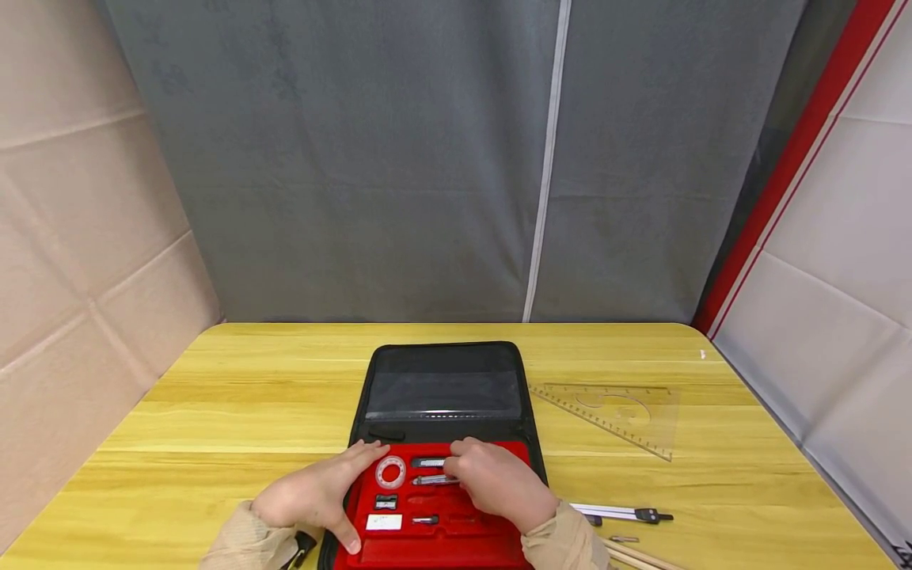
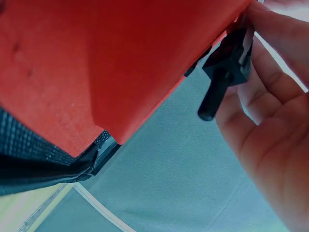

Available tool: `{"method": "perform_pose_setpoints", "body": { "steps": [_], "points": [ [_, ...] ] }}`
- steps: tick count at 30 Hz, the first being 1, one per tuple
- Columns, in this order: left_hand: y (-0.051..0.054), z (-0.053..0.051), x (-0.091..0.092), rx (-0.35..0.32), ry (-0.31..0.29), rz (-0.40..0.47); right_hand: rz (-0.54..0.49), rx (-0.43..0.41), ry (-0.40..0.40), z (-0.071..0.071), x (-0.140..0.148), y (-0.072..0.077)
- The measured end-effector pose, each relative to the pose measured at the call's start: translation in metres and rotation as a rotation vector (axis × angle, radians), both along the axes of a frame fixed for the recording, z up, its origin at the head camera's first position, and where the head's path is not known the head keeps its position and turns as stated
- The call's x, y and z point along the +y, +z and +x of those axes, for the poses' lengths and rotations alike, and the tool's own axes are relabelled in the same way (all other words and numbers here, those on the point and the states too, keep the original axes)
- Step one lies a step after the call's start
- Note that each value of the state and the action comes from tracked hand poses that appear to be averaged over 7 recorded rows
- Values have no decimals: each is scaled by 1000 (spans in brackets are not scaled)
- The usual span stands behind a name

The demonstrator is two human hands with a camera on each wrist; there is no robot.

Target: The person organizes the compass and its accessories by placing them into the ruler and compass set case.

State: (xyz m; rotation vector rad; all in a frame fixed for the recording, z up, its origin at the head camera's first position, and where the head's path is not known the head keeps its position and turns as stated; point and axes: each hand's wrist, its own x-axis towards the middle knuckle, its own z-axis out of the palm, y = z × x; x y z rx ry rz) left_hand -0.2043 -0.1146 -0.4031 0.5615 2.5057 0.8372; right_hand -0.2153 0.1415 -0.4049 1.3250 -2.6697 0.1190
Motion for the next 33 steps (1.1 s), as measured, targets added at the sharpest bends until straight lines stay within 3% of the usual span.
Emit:
{"method": "perform_pose_setpoints", "body": {
  "steps": [11,19,27,33],
  "points": [
    [0,-1,0,-16,3,7,3,-109,-23,-2,2,3],
    [-1,-1,0,-43,19,38,-2,-133,6,-4,4,3],
    [-2,-2,1,-28,9,28,-78,-165,-63,-6,22,16],
    [-3,-1,0,-29,11,39,-72,-217,-89,-10,32,17]
  ]
}}
